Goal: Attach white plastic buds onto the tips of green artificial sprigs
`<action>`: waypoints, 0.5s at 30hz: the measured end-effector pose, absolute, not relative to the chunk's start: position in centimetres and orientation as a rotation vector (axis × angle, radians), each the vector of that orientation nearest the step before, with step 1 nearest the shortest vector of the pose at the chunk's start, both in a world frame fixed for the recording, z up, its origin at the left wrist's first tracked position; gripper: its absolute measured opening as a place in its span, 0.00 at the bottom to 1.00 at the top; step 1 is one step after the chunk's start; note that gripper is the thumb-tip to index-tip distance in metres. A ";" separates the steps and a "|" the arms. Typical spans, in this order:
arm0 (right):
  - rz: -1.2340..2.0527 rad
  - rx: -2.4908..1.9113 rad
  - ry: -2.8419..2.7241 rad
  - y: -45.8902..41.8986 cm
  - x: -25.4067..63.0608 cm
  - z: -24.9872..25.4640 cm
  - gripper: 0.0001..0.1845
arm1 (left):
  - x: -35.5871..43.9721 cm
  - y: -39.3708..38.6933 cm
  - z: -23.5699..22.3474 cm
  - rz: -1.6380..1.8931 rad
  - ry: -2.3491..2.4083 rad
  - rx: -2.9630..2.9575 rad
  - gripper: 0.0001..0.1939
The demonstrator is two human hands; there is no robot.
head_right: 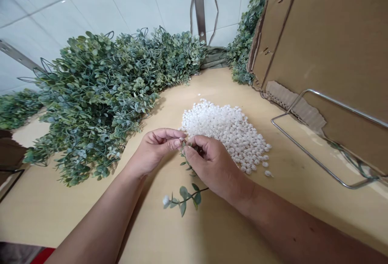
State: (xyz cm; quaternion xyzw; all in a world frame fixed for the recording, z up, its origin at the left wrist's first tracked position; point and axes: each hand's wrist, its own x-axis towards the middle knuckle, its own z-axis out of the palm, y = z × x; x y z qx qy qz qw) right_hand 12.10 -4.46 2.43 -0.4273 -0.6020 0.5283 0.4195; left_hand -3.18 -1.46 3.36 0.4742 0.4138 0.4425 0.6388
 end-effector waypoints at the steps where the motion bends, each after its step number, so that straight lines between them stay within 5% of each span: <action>1: 1.322 -1.063 -1.497 -4.5 12.1 2.5 0.08 | -3.2 -1.4 3.4 1.001 0.929 1.079 0.13; 15: 1.298 -1.077 -1.430 -4.5 12.0 2.5 0.07 | -3.2 -1.3 3.3 0.946 0.813 1.028 0.12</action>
